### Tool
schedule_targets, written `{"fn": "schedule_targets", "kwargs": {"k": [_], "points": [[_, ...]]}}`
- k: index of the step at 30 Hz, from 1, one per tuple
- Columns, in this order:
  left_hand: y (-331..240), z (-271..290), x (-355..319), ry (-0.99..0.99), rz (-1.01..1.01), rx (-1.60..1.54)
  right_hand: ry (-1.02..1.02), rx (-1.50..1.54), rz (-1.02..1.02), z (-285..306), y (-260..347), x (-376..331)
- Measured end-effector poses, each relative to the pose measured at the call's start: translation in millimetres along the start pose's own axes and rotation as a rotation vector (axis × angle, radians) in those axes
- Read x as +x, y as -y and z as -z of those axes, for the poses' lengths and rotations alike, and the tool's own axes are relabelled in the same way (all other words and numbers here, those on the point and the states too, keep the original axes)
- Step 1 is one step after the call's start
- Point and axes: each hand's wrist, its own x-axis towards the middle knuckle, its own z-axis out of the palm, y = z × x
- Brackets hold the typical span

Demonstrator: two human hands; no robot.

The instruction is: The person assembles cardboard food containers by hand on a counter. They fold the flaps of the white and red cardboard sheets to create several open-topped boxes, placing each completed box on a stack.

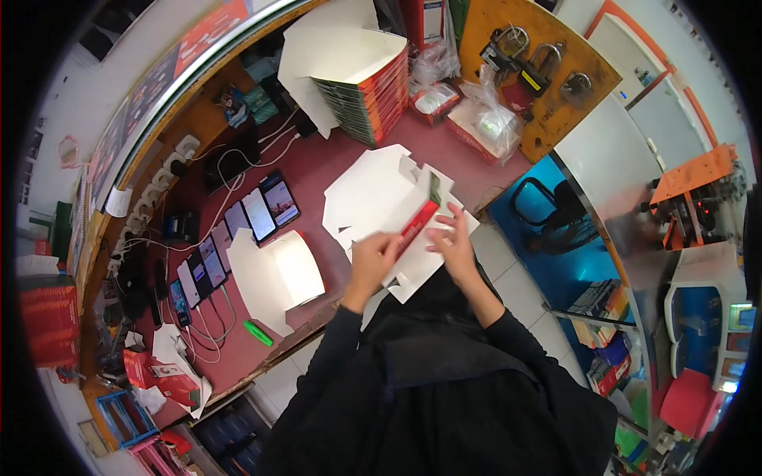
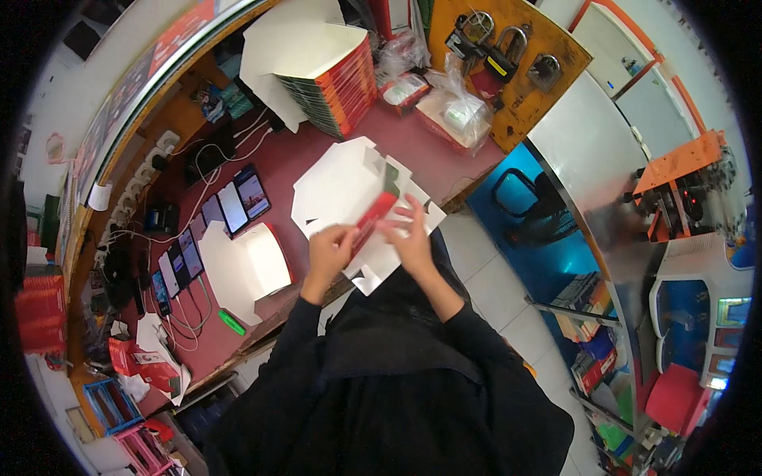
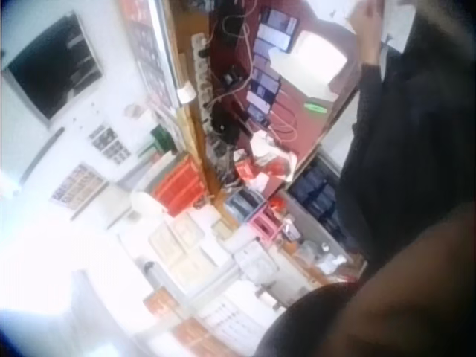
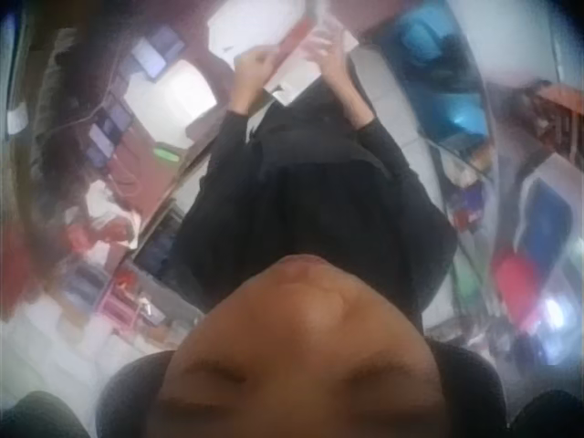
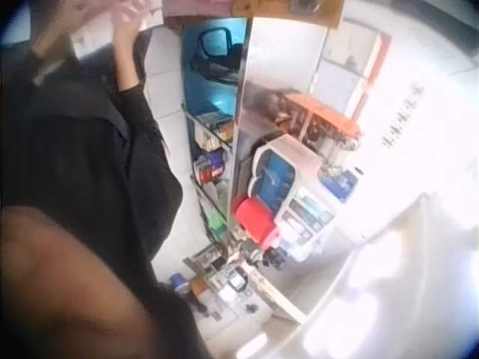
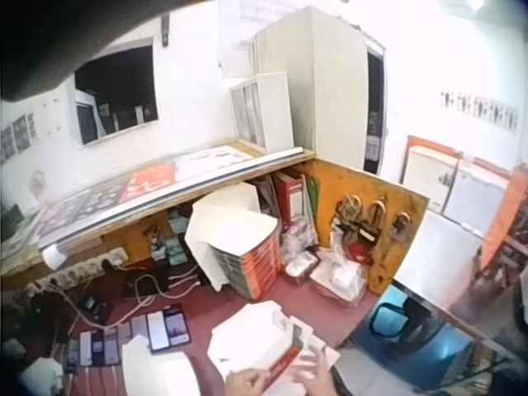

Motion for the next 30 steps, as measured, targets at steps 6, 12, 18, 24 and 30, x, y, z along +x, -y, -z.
{"fn": "schedule_targets", "kwargs": {"k": [6, 12, 18, 24, 30], "points": [[-42, 32, -38, 0.035, -0.294, 0.225, 0.178, -0.33, 0.255, -46, 50, -12], [-76, 72, -37, -0.2, 0.024, -1.12, 0.503, -0.634, 1.22, -46, 106, -23], [-85, 98, -12, -0.144, 0.22, -1.077, 0.599, -0.297, 0.671, -42, 119, -21], [-95, 75, 0, -0.132, 0.119, -0.937, 0.44, -0.205, 1.167, -60, 146, -21], [-102, 48, 5, -0.217, -0.113, -0.898, 0.423, -0.606, 1.326, -55, 155, -10]]}}
